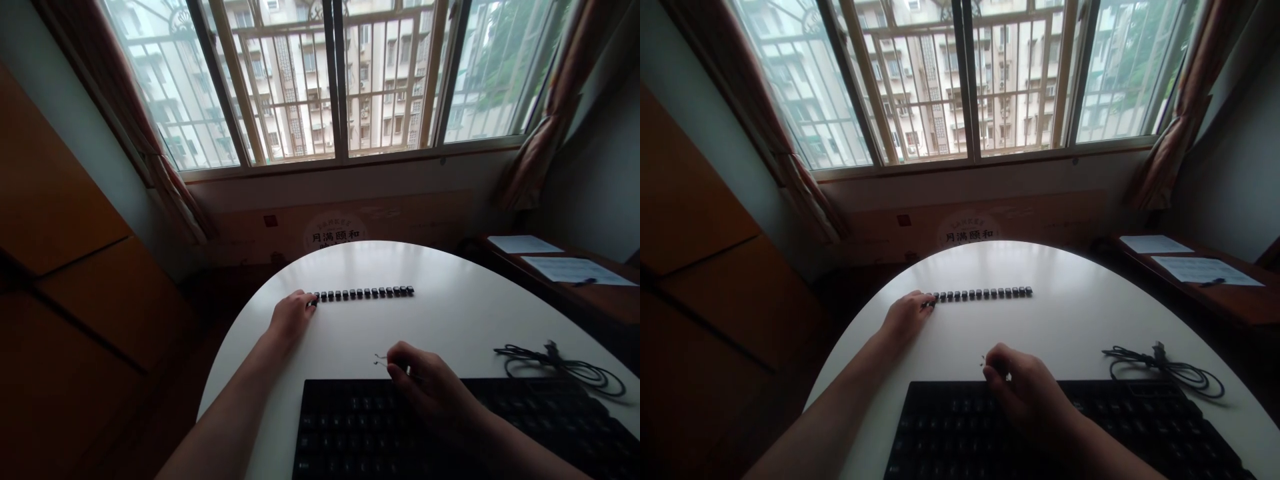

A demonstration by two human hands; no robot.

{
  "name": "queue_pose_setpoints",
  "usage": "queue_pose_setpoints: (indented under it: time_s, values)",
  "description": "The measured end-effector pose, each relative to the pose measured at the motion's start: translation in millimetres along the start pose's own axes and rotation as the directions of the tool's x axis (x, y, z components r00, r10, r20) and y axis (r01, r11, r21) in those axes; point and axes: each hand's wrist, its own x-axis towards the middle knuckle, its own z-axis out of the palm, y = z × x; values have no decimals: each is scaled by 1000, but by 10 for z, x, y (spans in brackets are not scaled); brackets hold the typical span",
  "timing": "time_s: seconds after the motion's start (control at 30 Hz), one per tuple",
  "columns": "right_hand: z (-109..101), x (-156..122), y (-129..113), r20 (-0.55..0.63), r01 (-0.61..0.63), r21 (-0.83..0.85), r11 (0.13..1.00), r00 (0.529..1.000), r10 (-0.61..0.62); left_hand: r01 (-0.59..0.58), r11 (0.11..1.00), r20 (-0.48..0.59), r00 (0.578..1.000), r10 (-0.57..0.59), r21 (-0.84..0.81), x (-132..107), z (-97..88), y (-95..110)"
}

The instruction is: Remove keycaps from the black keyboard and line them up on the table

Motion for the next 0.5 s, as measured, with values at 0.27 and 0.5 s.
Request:
queue_pose_setpoints:
  time_s: [0.27,0.5]
  values:
    - [6,-12,7,13,-5,12,1000,1000,5,33,999,2,999,-33,36,2,-15,-2]
    - [-6,-13,-30,18,-9,-6,1000,1000,9,39,993,14,999,-41,113,14,-5,32]
